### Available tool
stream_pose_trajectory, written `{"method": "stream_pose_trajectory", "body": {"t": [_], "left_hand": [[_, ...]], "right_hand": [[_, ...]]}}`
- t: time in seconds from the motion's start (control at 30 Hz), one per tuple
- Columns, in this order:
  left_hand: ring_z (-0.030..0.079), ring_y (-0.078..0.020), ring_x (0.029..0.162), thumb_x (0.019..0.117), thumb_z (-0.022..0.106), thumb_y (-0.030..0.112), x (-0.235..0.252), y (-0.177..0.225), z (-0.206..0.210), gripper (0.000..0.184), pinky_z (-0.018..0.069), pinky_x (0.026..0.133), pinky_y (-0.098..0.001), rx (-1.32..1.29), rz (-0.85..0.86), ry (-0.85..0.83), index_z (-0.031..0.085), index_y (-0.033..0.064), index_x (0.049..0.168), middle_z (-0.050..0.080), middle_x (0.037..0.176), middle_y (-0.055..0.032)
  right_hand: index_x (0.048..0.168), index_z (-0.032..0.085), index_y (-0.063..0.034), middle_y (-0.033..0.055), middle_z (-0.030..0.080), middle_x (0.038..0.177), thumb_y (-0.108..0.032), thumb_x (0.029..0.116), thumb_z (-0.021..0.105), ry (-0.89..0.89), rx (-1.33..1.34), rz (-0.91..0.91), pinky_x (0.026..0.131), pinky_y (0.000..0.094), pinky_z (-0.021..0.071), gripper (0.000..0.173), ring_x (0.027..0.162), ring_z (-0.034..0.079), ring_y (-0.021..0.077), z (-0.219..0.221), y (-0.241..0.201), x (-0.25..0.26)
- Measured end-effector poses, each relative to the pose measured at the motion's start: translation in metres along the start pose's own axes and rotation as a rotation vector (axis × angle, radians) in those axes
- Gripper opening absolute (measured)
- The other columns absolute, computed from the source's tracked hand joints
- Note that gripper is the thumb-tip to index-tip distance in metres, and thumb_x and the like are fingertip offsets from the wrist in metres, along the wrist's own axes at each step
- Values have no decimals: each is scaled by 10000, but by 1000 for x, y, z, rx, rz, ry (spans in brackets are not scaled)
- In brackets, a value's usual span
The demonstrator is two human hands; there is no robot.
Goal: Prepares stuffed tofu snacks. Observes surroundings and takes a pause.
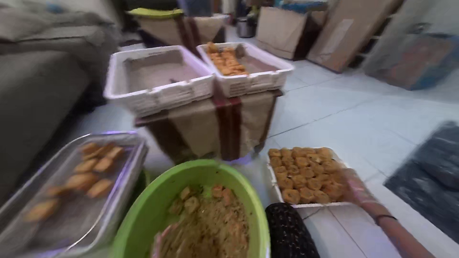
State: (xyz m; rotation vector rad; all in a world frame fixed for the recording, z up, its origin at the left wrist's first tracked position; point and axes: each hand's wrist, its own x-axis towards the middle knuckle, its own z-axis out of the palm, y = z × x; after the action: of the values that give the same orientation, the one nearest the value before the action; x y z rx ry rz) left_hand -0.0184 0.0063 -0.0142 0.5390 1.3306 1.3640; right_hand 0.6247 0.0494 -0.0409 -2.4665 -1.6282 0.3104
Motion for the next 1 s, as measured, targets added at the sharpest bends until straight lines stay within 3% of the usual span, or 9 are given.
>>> {"method": "stream_pose_trajectory", "body": {"t": [0.07,0.17,0.27,0.37,0.47,0.67,0.77,0.9,1.0], "left_hand": [[591,-243,1256,1108,319,384,1,-4,-13,529,519,1008,-456,-38,3,142,433,17,1472,556,1425,-146],[591,-238,1207,1108,347,297,-8,2,-6,458,519,972,-435,-110,19,389,459,14,1450,546,1404,-156],[566,-263,1242,1104,381,267,-9,5,-4,458,495,1009,-437,-91,59,479,459,-18,1454,523,1432,-198],[571,-275,1222,1103,395,251,-8,8,-6,444,499,989,-448,-121,50,488,462,-25,1444,526,1418,-212],[595,-257,1140,1099,406,236,-9,10,-6,428,513,939,-426,-174,42,486,471,-31,1428,550,1360,-209],[618,-298,1164,1077,475,184,-3,6,-2,376,525,966,-458,-160,50,413,545,-51,1362,599,1334,-224],[610,-295,1219,1068,514,198,-3,0,2,363,514,1014,-467,-89,11,230,577,-29,1345,617,1343,-202],[622,-243,1251,1082,478,232,-13,2,15,418,527,1050,-417,-40,-24,-124,532,18,1437,589,1423,-152],[696,-199,1095,1068,511,138,-26,13,25,364,584,962,-360,-135,-19,-173,561,-68,1363,660,1284,-180]], "right_hand": [[1516,428,34,343,415,1521,-43,824,799,-29,-55,-32,1148,640,366,788,1411,414,516,-22,-27,-3],[1243,706,-17,262,689,1216,-104,974,659,150,141,-192,995,665,485,287,1138,657,457,-50,-111,-28],[1104,733,19,190,733,1063,-88,938,694,138,501,-418,892,499,590,201,959,718,296,-33,-239,-58],[1219,720,-60,139,718,1189,-166,1001,633,-256,321,-477,1015,458,542,259,1103,692,264,6,-364,-81],[1381,579,20,270,578,1393,-142,1004,584,-557,-120,-358,1092,582,451,410,1306,557,432,41,-441,-99],[1384,567,41,280,588,1380,-146,1005,561,-529,-306,-392,1037,619,485,422,1260,590,457,83,-454,-123],[1273,655,-38,196,668,1269,-234,939,703,-490,-11,-451,1048,535,499,390,1202,637,350,72,-433,-117],[1177,670,11,142,700,1156,-215,909,759,-453,599,-447,944,380,572,362,1053,690,207,40,-427,-151],[1220,665,14,172,669,1228,-211,922,750,-427,696,-427,898,375,616,383,1033,711,223,28,-435,-180]]}}
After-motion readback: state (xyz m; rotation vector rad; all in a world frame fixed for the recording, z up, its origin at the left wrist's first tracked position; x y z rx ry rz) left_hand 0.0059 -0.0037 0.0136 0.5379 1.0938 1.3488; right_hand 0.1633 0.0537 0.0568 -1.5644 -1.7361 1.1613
